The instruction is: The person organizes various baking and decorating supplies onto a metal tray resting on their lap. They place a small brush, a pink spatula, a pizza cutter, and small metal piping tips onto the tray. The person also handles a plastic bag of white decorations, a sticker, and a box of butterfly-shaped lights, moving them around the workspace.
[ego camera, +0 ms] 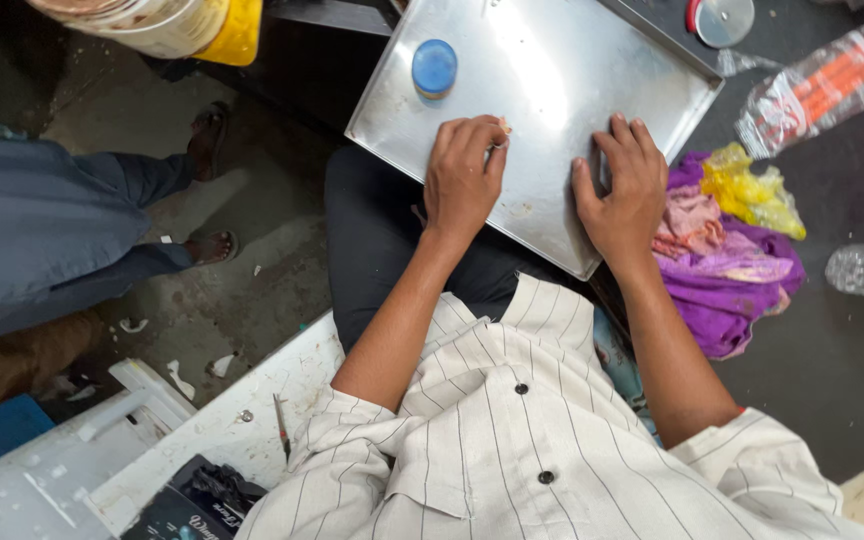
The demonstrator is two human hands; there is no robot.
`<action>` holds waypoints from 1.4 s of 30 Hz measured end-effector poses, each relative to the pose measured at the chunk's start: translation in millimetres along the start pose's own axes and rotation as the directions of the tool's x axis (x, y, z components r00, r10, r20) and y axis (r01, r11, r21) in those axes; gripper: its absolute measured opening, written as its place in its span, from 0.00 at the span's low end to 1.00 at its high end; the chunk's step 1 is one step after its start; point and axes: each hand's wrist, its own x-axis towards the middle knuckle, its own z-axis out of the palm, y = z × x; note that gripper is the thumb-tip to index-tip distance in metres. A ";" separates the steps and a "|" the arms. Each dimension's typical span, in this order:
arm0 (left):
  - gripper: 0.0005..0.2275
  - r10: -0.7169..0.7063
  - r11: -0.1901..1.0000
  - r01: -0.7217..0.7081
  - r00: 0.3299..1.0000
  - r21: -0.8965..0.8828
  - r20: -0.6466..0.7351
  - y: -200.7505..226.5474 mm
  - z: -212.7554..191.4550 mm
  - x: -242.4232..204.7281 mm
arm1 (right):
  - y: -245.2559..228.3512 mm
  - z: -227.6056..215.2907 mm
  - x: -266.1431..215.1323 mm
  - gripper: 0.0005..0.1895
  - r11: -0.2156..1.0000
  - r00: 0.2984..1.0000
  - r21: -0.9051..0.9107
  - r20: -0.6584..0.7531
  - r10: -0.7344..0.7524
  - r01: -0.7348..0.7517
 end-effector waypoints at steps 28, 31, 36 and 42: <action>0.06 -0.069 0.988 0.061 0.997 -0.144 -0.046 22.2 -25.0 18.8 | -12.0 -5.5 7.7 0.17 0.999 0.999 0.036 -0.038 -0.003 0.004; 0.06 -0.126 0.975 0.107 0.989 -0.196 -0.084 27.4 -37.5 16.4 | -9.0 -7.5 8.6 0.17 0.999 1.000 0.041 -0.019 -0.019 0.020; 0.06 -0.152 0.977 0.105 0.954 -0.185 -0.259 16.3 -73.4 22.6 | -12.6 -9.5 1.8 0.17 0.998 0.998 0.038 -0.012 -0.057 0.057; 0.03 -0.385 0.907 0.279 0.853 -0.314 -0.354 -17.7 -112.3 48.7 | -3.9 -4.8 5.6 0.17 0.998 0.998 0.045 -0.017 -0.054 0.054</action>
